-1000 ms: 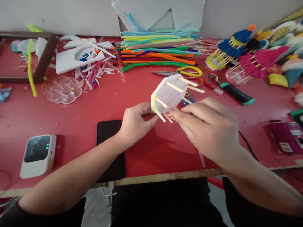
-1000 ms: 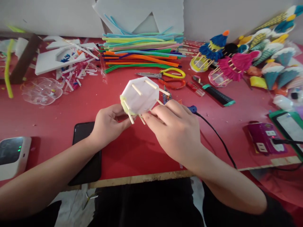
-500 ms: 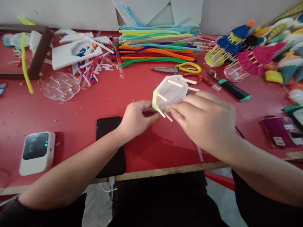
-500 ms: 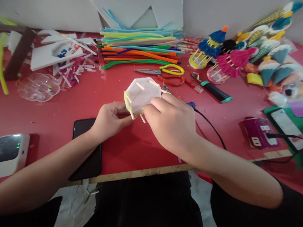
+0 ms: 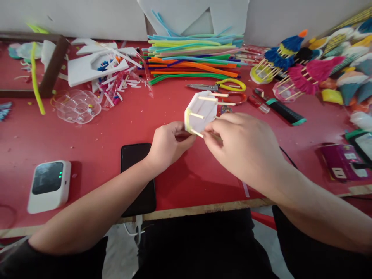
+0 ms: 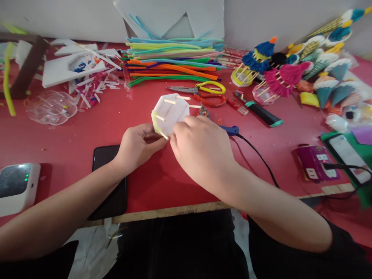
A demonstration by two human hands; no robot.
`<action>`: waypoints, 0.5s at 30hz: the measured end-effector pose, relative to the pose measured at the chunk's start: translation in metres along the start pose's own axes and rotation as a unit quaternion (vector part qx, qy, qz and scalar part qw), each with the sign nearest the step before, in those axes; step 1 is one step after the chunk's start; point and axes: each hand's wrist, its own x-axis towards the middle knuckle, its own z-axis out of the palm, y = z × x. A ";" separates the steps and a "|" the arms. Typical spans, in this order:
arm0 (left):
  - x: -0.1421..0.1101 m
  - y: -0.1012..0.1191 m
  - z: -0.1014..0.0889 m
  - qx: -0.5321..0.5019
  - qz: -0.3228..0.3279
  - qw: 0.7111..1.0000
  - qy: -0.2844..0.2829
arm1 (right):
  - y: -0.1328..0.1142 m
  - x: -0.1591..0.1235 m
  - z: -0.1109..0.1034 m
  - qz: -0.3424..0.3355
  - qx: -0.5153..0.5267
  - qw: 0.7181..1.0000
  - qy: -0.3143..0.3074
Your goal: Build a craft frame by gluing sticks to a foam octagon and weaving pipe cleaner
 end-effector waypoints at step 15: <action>0.002 -0.001 -0.002 -0.018 -0.003 0.998 0.064 | -0.009 -0.013 0.000 0.025 -0.016 0.999 0.021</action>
